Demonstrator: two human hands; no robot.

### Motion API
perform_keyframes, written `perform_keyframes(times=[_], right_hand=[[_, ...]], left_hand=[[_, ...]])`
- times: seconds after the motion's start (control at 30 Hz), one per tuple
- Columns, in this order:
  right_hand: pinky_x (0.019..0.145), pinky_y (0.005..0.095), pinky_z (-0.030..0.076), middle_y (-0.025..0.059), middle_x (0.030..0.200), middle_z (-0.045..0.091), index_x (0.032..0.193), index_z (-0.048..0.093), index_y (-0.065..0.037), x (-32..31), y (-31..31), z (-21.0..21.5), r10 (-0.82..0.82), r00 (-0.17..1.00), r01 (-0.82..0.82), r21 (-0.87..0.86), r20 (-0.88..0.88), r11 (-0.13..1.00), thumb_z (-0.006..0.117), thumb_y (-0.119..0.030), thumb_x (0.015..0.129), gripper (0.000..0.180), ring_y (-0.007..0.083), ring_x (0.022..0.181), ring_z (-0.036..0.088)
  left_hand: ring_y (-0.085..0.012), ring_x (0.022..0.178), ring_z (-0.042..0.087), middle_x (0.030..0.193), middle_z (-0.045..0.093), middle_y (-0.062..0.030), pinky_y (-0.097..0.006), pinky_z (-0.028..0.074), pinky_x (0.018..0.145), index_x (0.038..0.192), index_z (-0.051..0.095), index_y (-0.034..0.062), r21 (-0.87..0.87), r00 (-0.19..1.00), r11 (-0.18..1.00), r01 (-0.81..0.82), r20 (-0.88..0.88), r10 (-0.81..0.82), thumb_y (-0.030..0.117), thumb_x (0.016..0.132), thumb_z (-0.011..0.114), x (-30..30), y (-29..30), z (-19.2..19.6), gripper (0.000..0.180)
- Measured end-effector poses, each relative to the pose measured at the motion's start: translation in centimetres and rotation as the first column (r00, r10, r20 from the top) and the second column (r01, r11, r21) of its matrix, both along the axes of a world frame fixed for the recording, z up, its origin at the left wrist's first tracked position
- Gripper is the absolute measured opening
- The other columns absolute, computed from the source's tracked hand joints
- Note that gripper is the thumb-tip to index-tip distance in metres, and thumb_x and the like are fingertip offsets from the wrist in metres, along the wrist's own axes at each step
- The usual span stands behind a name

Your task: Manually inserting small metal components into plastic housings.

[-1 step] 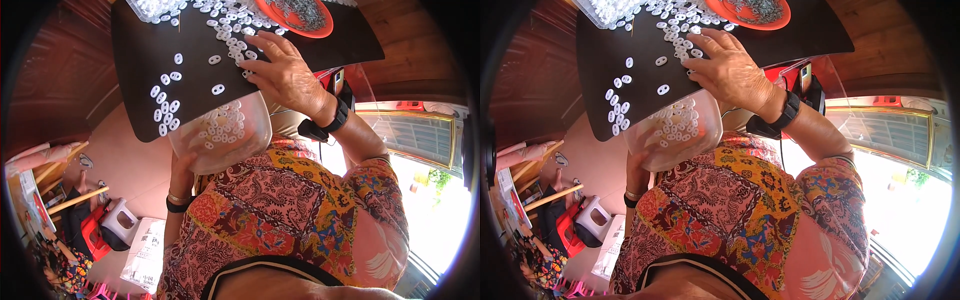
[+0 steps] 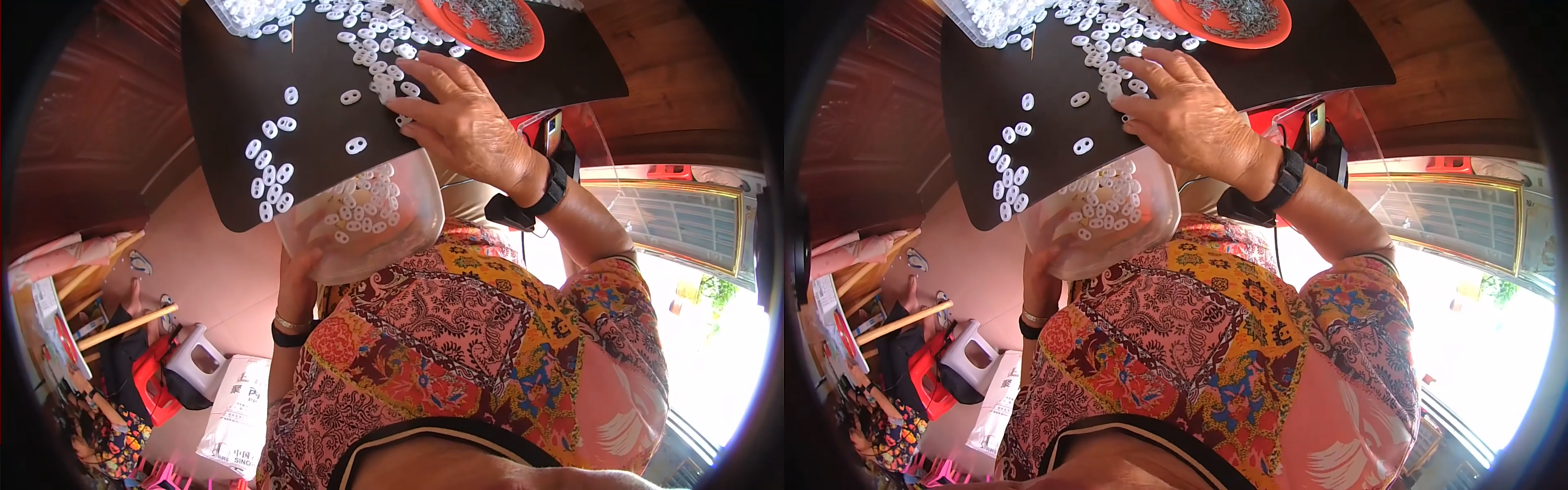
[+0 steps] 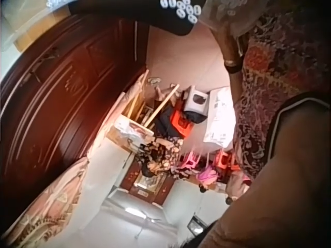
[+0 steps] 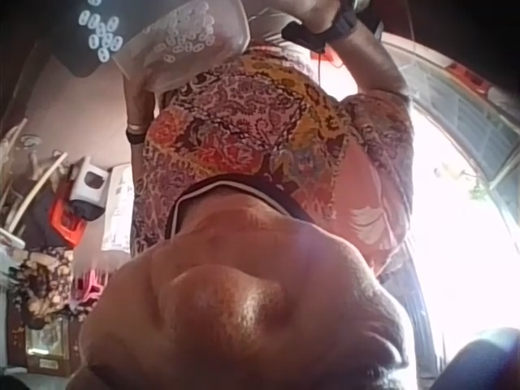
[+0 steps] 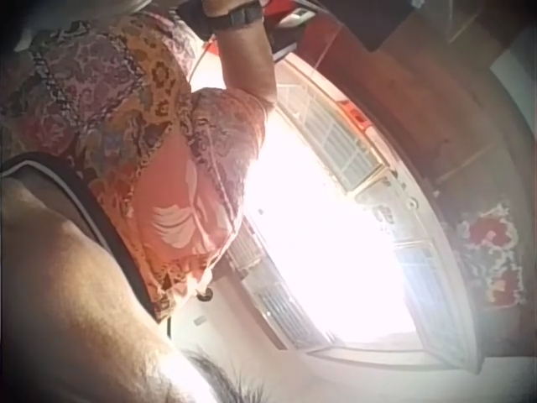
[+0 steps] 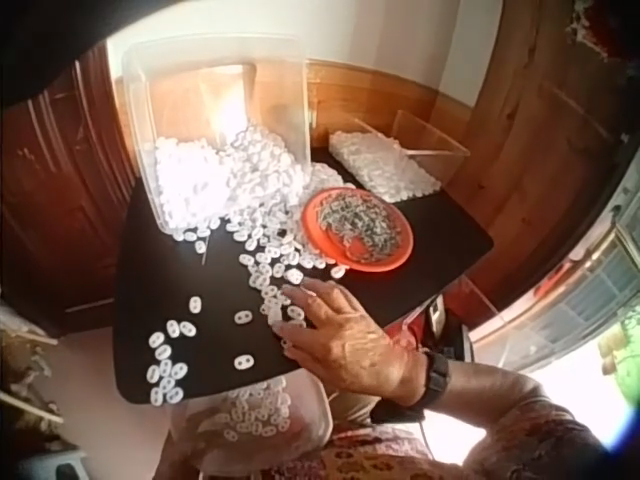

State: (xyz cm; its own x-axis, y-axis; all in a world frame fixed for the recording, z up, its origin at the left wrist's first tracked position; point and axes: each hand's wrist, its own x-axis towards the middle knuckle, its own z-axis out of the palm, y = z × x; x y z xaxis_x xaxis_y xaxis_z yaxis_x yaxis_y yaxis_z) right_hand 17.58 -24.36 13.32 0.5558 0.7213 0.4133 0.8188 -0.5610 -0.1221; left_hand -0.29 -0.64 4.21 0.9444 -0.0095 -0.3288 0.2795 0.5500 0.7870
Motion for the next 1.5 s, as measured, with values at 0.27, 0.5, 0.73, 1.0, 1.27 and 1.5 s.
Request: perform_keyframes(times=[0.27, 0.5, 0.73, 1.0, 1.27, 1.5], right_hand=[[0.099, 0.0430, 0.039, 0.0085, 0.130, 0.051, 0.103, 0.068, -0.012, 1.1, 0.5, -0.2, -0.015, 0.999, 0.017, -0.079, 0.029, 0.997, 0.068, -0.018, 0.079, 0.024, 0.0303, 0.122, 0.044], [0.097, 0.0424, 0.042, 0.0091, 0.125, 0.055, 0.098, 0.070, -0.013, 1.6, -1.0, 0.5, 0.020, 0.999, -0.019, 0.032, -0.030, 0.999, 0.069, -0.013, 0.078, 0.020, 0.0315, 0.120, 0.046], [0.095, 0.0419, 0.043, 0.0070, 0.123, 0.056, 0.091, 0.069, -0.012, 1.5, -0.3, 0.0, 0.111, 0.993, -0.108, -0.083, 0.030, 0.991, 0.071, -0.012, 0.073, 0.018, 0.0311, 0.119, 0.048], [0.093, 0.0366, 0.046, 0.0071, 0.120, 0.058, 0.097, 0.068, -0.010, 5.2, 3.0, -0.7, 0.035, 0.982, -0.012, -0.124, 0.187, 0.992, 0.066, -0.013, 0.080, 0.018, 0.0287, 0.117, 0.051], [0.094, 0.0374, 0.045, 0.0101, 0.120, 0.058, 0.109, 0.064, -0.008, 3.3, 5.7, 1.0, 0.208, 0.959, -0.173, 0.189, -0.190, 0.967, 0.063, -0.015, 0.084, 0.026, 0.0302, 0.113, 0.053], [0.095, 0.0395, 0.042, 0.0212, 0.122, 0.053, 0.123, 0.052, 0.001, 2.8, 9.2, 1.9, 0.314, 0.886, -0.278, 0.153, -0.340, 0.948, 0.062, -0.019, 0.086, 0.043, 0.0354, 0.111, 0.051]], left_hand=[[-0.0285, 0.114, 0.052, 0.137, 0.042, -0.0173, -0.038, 0.044, 0.097, 0.140, 0.027, 0.0030, -0.011, 1.000, 1.000, 0.001, 0.004, -0.001, 0.011, 0.078, 0.055, -0.1, 0.3, -0.2, 0.069], [-0.0287, 0.115, 0.051, 0.137, 0.042, -0.0175, -0.038, 0.043, 0.098, 0.142, 0.024, 0.0044, -0.014, 1.000, 1.000, -0.005, 0.007, 0.005, 0.010, 0.078, 0.055, -0.2, 0.2, 0.0, 0.071], [-0.0286, 0.115, 0.052, 0.137, 0.042, -0.0177, -0.038, 0.045, 0.097, 0.143, 0.023, 0.0049, -0.014, 1.000, 1.000, -0.002, 0.027, 0.002, 0.010, 0.078, 0.055, -0.1, 0.2, -0.2, 0.072], [-0.0285, 0.114, 0.052, 0.137, 0.042, -0.0170, -0.038, 0.044, 0.097, 0.140, 0.026, 0.0023, -0.025, 0.999, 1.000, 0.012, -0.030, -0.013, 0.010, 0.078, 0.055, -0.3, 0.6, -0.9, 0.069], [-0.0264, 0.117, 0.050, 0.135, 0.044, -0.0157, -0.036, 0.043, 0.098, 0.138, 0.031, -0.0002, -0.026, 0.999, 0.998, -0.048, 0.004, 0.049, 0.009, 0.078, 0.054, -0.2, 0.4, -0.3, 0.065], [-0.0226, 0.116, 0.051, 0.132, 0.049, -0.0132, -0.033, 0.040, 0.100, 0.135, 0.037, -0.0019, -0.004, 0.999, 0.999, -0.038, 0.003, 0.038, 0.006, 0.080, 0.051, -0.6, 0.6, -0.9, 0.058]])
